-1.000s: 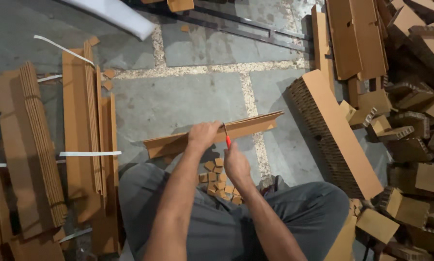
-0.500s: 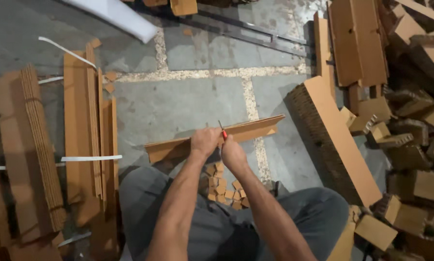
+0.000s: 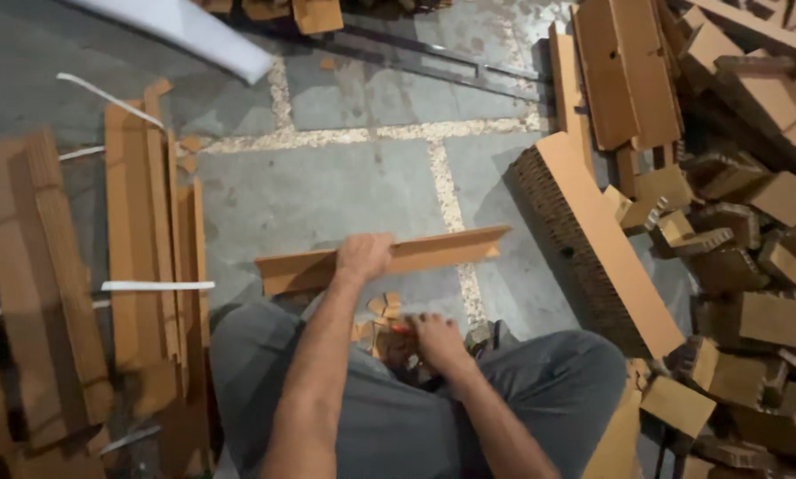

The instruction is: The person sits on the floor and uses a utility knife to cut long strips of cardboard. They repeatedly pick up a strip, score it with the knife, and snap it into smaller pieces, stacking the finished pieces to the side.

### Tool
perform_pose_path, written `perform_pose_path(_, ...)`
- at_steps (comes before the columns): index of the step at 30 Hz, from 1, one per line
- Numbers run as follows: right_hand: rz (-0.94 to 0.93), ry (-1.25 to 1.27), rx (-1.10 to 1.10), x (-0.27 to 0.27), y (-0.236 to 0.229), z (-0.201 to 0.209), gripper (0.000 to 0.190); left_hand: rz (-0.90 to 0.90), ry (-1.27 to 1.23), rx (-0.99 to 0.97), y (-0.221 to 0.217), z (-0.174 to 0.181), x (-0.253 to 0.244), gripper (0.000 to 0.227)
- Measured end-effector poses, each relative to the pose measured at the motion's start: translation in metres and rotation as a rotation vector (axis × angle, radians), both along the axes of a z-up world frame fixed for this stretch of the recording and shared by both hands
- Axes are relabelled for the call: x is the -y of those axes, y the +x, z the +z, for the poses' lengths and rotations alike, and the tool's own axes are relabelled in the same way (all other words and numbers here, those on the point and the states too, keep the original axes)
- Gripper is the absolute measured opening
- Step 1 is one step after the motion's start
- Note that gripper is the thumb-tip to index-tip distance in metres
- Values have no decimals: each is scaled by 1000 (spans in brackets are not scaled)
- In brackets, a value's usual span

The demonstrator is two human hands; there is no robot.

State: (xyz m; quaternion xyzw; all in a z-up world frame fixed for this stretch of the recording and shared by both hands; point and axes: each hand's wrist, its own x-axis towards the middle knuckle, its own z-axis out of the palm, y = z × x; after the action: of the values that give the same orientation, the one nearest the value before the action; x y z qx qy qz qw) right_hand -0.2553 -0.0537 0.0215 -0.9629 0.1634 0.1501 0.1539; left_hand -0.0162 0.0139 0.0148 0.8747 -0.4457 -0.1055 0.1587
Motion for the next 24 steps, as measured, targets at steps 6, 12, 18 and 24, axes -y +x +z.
perform_pose_path(6, -34, -115, 668, 26, 74, 28, 47, 0, -53, 341, -35, 35, -36, 51)
perform_pose_path(12, -1, -178, 311, 39, 136, 32, 26, 21, -29, 479, -65, 19, -56, 60)
perform_pose_path(18, -10, -148, 300, 57, 159, 85, 19, -44, 20, 214, -75, 10, -66, 42)
perform_pose_path(24, -110, 44, 1103, 57, 129, 206, 18, 217, -57, 57, -37, 39, -58, 32)
